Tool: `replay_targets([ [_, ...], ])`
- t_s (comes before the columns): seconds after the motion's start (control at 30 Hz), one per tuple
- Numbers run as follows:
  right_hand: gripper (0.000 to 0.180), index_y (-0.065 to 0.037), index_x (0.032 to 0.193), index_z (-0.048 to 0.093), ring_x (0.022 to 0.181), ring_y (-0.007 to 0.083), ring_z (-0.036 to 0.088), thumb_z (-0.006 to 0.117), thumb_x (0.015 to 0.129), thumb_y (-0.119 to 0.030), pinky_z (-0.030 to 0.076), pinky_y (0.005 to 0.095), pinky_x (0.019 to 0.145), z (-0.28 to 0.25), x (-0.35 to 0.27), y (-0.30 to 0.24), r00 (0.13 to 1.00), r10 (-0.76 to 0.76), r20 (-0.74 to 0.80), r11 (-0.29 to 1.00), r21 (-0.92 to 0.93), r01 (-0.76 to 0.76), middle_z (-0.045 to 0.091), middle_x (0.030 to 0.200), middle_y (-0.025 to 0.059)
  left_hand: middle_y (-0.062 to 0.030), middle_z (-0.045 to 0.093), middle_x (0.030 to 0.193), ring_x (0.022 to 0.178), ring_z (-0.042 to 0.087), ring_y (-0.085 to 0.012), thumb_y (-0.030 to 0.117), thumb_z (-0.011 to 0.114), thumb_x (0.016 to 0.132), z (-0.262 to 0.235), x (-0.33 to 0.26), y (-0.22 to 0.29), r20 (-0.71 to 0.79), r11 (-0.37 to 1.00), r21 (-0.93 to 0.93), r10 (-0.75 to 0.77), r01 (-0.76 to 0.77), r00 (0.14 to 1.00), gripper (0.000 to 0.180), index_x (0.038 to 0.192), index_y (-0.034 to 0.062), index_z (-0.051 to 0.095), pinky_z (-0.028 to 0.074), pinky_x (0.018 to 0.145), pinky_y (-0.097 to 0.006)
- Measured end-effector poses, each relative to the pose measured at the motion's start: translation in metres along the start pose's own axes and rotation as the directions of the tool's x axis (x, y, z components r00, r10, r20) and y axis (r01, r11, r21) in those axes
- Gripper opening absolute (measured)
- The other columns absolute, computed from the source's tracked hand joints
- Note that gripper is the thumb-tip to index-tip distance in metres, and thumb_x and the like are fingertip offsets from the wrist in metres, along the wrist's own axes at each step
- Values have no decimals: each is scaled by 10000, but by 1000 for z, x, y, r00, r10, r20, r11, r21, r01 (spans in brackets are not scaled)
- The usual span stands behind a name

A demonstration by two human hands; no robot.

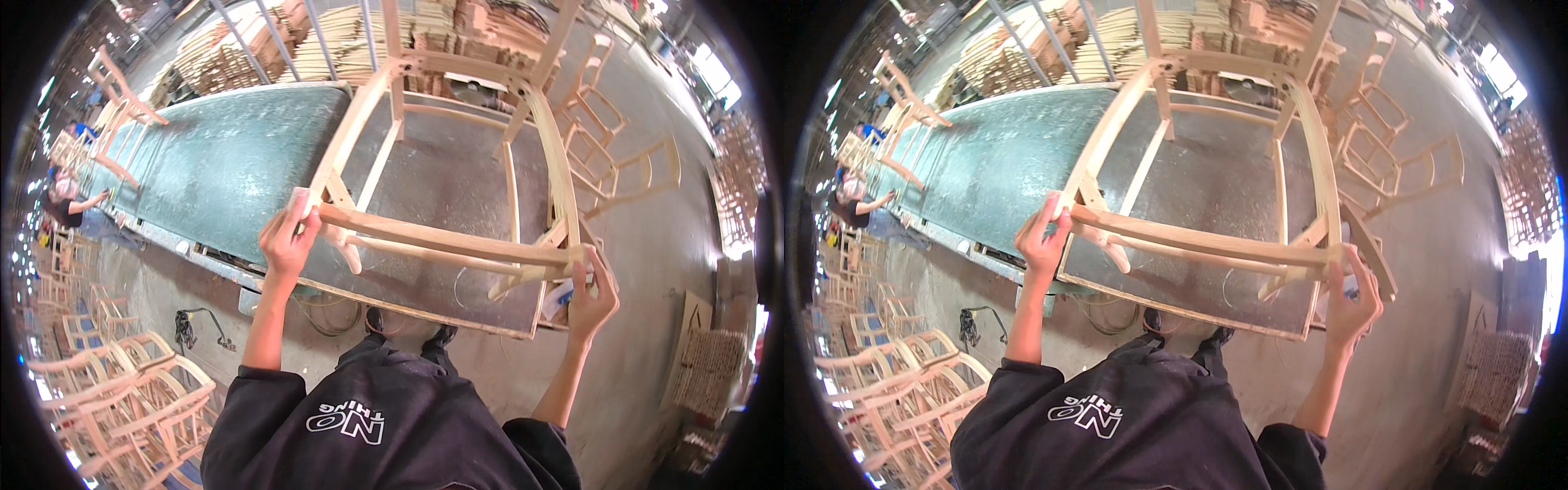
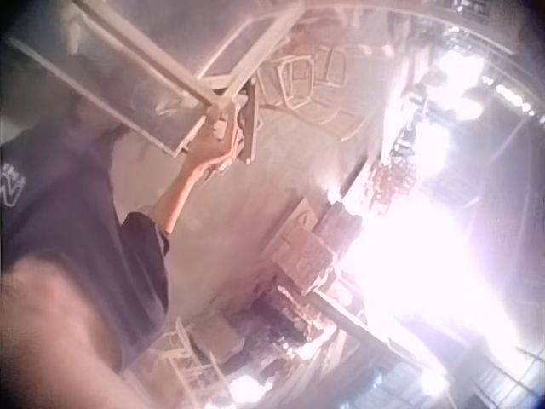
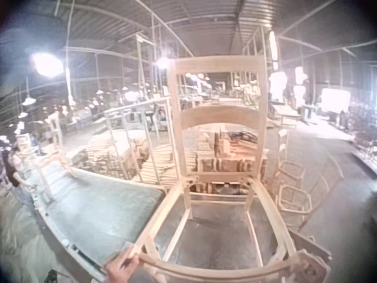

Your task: The person assembles wooden chair frames by picking up components, aligning legs and backrests, and inserting them into place. The person then uses a power sander to smooth the edges of the assembled chair frame.

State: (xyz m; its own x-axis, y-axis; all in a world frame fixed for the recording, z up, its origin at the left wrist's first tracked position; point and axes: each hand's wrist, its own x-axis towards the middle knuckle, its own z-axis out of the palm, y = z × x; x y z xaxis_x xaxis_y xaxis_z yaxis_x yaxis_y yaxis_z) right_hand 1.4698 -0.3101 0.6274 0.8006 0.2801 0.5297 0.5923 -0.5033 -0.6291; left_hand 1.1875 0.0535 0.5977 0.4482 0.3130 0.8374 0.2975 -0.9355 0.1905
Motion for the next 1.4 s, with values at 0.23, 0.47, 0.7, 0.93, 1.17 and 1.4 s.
replay_targets([
  [0.23,299,-12,1154,666,1148,283,600,668,872,-108,458,375,967,-15,-5,24,999,-20,-48,997,73,24,636,1215,177,-134,710,891,705,684,-265,0,713,769,0,-5,0,-45,1000,-24,0,-1,999,341,1108,9,674,532,607,-337],
  [0.47,265,-16,1136,676,1134,269,607,636,895,-117,454,374,969,-22,-6,16,999,-44,-20,998,41,45,641,1215,158,-120,710,872,685,670,-256,0,711,763,0,-8,9,-94,998,-29,-62,60,994,339,1100,35,687,528,614,-341],
  [0.7,381,8,1202,629,1116,282,606,513,985,-282,471,371,964,-14,10,11,994,98,54,979,173,-106,611,1261,161,-93,711,859,655,662,-221,153,756,778,-17,-10,18,-55,984,-36,-175,173,983,342,1106,81,691,541,617,-319],
  [0.93,654,-140,1495,276,1442,388,117,552,955,-384,215,525,1144,-25,63,-7,756,-477,448,870,118,479,29,1568,241,-222,62,1560,1393,178,-452,746,442,827,-54,66,12,-3,945,-144,-299,295,954,937,1531,194,162,189,1093,-632],
  [1.17,702,-123,1495,279,1435,405,128,485,933,-489,155,527,1150,26,71,-21,631,-319,707,767,-197,610,101,1555,239,-183,-139,1566,1425,-172,-397,849,291,788,-49,134,21,443,978,201,-134,47,886,978,1532,279,11,-51,1071,-717],
  [1.4,772,-105,1494,281,1427,421,139,419,911,-593,95,529,1156,-4,88,-31,683,-472,558,717,-208,665,173,1543,238,-197,-162,1558,1397,-239,-425,880,239,765,-25,96,2,727,992,106,-120,62,676,998,1534,280,32,-149,1045,-706],
])
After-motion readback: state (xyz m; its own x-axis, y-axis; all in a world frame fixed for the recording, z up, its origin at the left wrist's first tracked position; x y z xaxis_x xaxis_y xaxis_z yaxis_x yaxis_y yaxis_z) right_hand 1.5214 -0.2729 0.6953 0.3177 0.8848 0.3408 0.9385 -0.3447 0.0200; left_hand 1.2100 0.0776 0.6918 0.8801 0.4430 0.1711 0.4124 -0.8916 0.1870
